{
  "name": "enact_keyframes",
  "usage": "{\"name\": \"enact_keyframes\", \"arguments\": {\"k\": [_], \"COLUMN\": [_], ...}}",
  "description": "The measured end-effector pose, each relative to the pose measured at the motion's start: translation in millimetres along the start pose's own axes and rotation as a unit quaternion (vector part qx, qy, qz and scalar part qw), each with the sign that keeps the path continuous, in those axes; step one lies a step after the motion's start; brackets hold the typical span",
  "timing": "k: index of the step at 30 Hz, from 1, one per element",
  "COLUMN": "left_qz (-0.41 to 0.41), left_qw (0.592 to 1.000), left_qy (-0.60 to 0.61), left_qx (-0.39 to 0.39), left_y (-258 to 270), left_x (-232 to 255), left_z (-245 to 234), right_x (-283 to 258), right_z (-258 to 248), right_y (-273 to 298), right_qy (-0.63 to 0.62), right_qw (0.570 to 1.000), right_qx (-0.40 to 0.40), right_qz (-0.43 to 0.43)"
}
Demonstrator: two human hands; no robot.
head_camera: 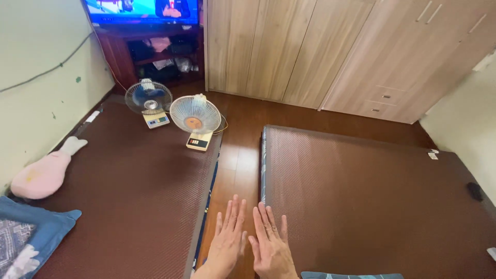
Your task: Clean the surface of a wooden cabinet and handle an iron.
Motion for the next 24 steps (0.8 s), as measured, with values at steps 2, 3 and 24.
{"name": "enact_keyframes", "arguments": {"k": [2, 3, 24], "left_qz": [-0.002, -0.003, -0.066], "left_qw": [1.0, 1.0, 0.995], "left_qy": [0.0, -0.003, 0.002], "left_qx": [-0.001, -0.002, 0.076], "left_y": [-15.5, -21.1, -205.8], "left_x": [-2.5, -3.5, -200.4], "left_z": [-6.7, -8.5, -66.7], "right_x": [4.3, 6.4, 12.9], "right_z": [4.4, 7.8, 90.3], "right_y": [-14.2, -19.2, -301.5], "right_qy": [-0.004, -0.008, -0.039], "right_qw": [1.0, 1.0, 0.995], "right_qx": [-0.01, -0.019, -0.088], "right_qz": [-0.002, -0.003, -0.012]}}
Point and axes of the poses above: each hand's wrist, its own y-axis away from the middle knuckle, its own z-axis out of the palm, x = y × z, the point moved 10 cm from there along -y, towards the middle knuckle, and after that the axes turned 11 degrees about z, right-handed, at the moved point
